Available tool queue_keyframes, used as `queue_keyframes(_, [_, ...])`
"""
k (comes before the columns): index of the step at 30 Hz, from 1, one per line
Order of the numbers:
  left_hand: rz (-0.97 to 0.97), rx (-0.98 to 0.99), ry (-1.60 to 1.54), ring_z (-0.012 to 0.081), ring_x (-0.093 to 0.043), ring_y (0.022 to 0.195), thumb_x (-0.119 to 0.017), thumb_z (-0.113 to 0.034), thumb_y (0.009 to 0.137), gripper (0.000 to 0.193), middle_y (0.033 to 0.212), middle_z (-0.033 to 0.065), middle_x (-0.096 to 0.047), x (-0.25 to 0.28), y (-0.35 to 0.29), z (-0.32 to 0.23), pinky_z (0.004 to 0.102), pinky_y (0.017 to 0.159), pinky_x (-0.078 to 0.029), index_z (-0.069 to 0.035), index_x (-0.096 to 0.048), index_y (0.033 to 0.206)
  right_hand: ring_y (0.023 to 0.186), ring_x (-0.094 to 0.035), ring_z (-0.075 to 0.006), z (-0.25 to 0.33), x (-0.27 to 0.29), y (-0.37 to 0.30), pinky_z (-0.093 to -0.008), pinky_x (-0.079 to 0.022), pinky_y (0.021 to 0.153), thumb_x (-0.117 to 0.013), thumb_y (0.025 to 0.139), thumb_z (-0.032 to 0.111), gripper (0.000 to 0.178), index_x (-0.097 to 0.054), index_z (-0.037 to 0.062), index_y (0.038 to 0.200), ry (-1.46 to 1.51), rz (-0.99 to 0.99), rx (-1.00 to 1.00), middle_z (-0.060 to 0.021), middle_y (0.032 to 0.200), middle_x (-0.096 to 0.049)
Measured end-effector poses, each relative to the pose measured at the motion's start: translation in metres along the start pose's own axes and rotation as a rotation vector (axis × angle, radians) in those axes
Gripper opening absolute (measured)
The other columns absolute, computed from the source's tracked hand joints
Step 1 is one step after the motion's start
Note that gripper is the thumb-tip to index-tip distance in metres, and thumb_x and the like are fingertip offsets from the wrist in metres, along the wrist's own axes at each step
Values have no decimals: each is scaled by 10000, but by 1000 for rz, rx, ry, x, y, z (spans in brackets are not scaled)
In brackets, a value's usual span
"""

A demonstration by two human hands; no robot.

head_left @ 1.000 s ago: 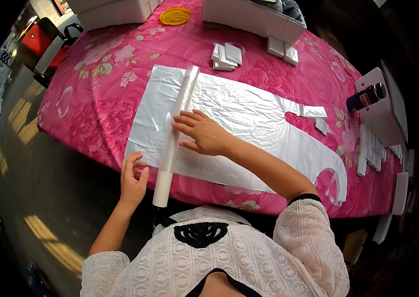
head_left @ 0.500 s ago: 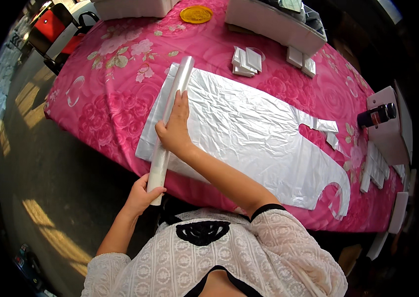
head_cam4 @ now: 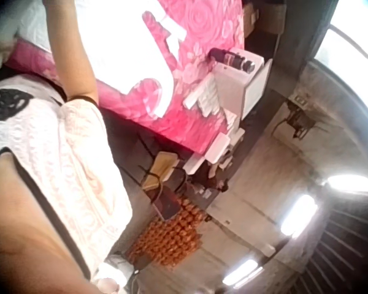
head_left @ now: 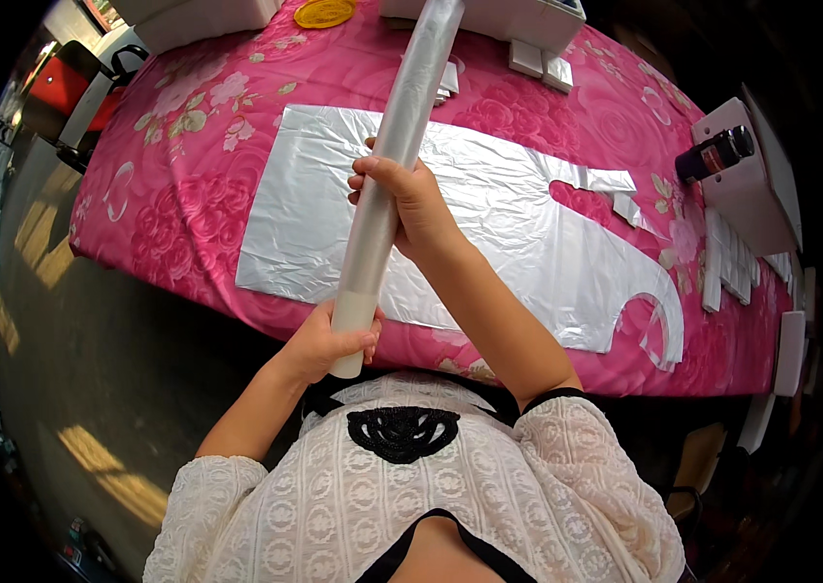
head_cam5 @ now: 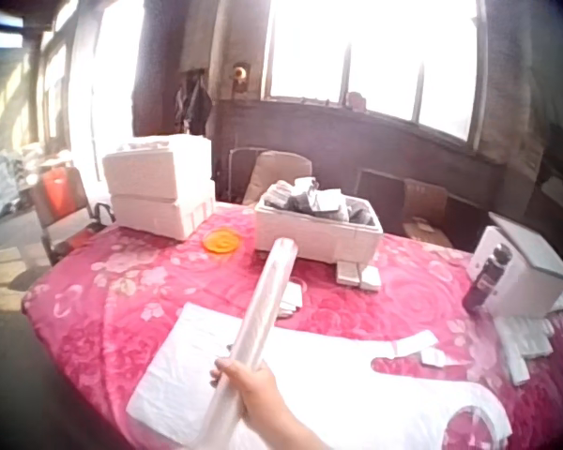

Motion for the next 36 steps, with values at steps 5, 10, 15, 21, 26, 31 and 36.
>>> queue_keyframes(5, [291, 42, -208, 126, -543, 612, -718, -259, 693, 481, 715, 45, -520, -35, 1, 14, 273, 559, -483, -3, -475, 1020, 765, -558, -128, 9, 5, -26, -294, -508, 700, -676, 732, 234, 616, -327, -8, 1178, 109, 61, 27, -75, 861, -528])
queue_keyframes(10, [85, 0, 125, 139, -561, 618, -624, -400, 770, 535, 756, 68, -554, -25, 12, 14, 263, 543, -486, 2, -460, 1082, 768, -569, -161, -13, 44, -41, -319, -503, 683, -676, 734, 217, 517, -384, 2, 1102, -52, -159, 11, -83, 858, -525])
queue_keyframes(15, [-154, 146, 285, 150, -565, 603, -436, -418, 888, 441, 745, 73, -563, 19, 20, 44, 275, 542, -486, -25, -433, 1089, 792, -585, -177, -56, 70, -48, -319, -498, 689, -686, 747, 206, 452, -423, 2, 1053, -42, -195, 9, -107, 897, -545])
queue_keyframes(21, [20, 456, 192, 125, -551, 547, -439, -436, 897, 479, 689, 63, -547, 39, -21, 78, 263, 492, -479, -21, -483, 1131, 792, -572, -156, -42, 162, -13, -290, -470, 706, -677, 760, 203, 411, -469, -10, 1043, -20, -304, -51, -89, 887, -570])
queue_keyframes(26, [42, 497, 248, 112, -541, 529, -551, -462, 836, 521, 662, 37, -540, 47, -41, 90, 241, 491, -475, -21, -513, 1112, 762, -545, -106, 24, 214, -10, -222, -444, 653, -625, 806, 219, 318, -547, 28, 1048, -407, -471, 49, -34, 885, -605])
queue_keyframes(31, [60, 518, 94, 102, -537, 521, -637, -519, 741, 650, 659, 36, -537, 42, -46, 100, 226, 483, -462, 7, -512, 1103, 618, -502, -41, 14, 189, -15, -187, -387, 539, -625, 820, 272, 267, -615, 49, 966, -668, -206, -164, 22, 792, -588])
queue_keyframes(36, [64, 540, 7, 101, -536, 530, -677, -517, 698, 698, 666, 42, -540, 39, -47, 102, 220, 489, -458, 28, -507, 1099, 626, -518, -71, 0, 179, -7, -215, -413, 563, -645, 809, 261, 251, -630, 24, 889, -707, 20, -216, -7, 754, -596])
Point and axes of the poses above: each hand's wrist, its own y-axis towards the middle knuckle, its own x-axis out of the back of the hand, z = x × y, the point moved 9 cm from there along y, towards the middle knuckle
